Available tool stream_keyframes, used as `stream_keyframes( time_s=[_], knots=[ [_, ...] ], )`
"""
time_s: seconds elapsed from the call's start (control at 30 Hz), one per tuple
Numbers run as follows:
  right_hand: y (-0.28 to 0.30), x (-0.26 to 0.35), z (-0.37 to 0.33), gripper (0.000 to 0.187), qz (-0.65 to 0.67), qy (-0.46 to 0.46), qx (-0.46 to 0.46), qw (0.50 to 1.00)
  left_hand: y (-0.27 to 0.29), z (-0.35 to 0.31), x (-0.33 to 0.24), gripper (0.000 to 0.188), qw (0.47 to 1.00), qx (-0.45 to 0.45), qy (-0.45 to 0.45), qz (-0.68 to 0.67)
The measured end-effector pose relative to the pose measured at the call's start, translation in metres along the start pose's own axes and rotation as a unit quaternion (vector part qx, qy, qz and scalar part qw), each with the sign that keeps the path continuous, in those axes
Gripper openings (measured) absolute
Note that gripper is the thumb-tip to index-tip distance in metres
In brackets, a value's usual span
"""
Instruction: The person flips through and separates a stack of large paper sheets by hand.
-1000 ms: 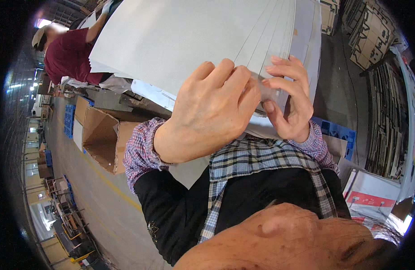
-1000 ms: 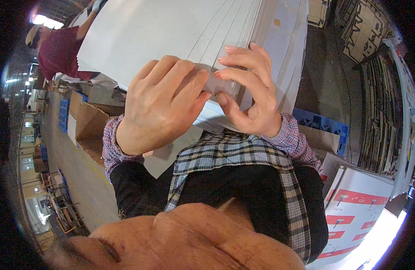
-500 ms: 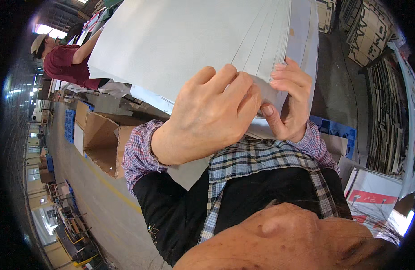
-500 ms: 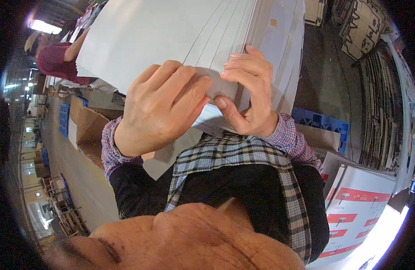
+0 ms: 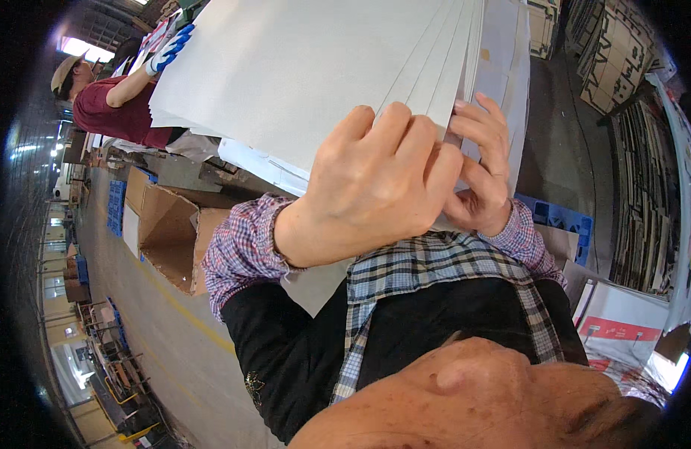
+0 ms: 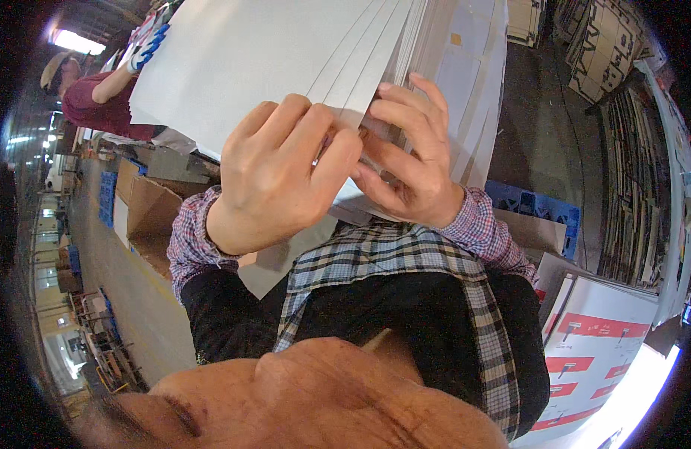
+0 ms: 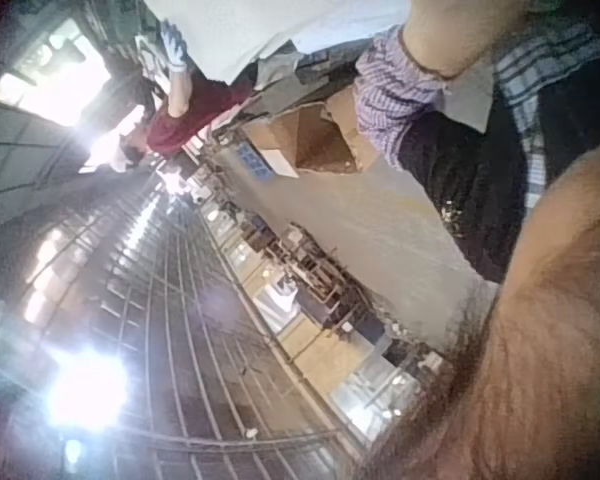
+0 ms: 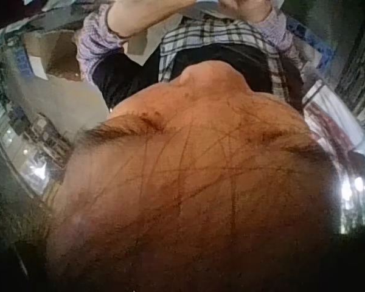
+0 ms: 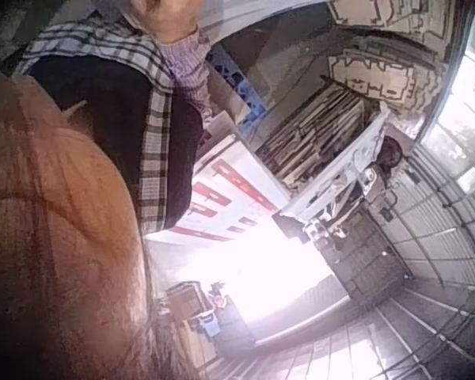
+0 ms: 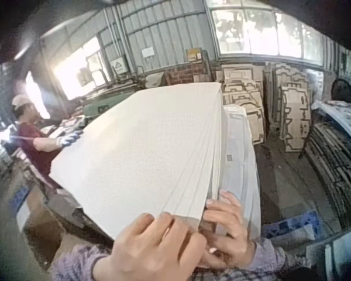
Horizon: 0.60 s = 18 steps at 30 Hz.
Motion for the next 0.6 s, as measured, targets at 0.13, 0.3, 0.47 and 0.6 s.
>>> stream_keyframes(
  time_s=[0.13,0.3,0.47,0.6],
  knots=[
    [-0.003,0.0,0.004,0.026,0.015,-0.017,0.001,1.0,-0.007,0.007,0.003,0.019,1.0,-0.004,0.021,0.002],
    [-0.001,-0.002,0.002,0.025,0.023,-0.007,-0.003,1.0,-0.008,0.003,0.005,0.02,1.0,-0.017,0.008,-0.022],
    [-0.002,0.0,0.004,0.023,0.015,-0.006,0.008,1.0,-0.002,-0.014,0.012,0.022,0.999,0.015,0.028,-0.033],
    [0.006,-0.014,0.003,0.029,0.089,-0.035,0.024,0.995,-0.001,-0.021,0.018,0.029,0.994,0.054,0.053,-0.076]
  ],
)
Point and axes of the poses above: each hand's wrist, its own z-axis towards the middle knuckle, its own y-axis out of the back of the hand, x = y × z, the point moved 8 cm from there along z, towards the middle knuckle, and after that the axes turned 4 degrees about -y, right-handed, at the moved point
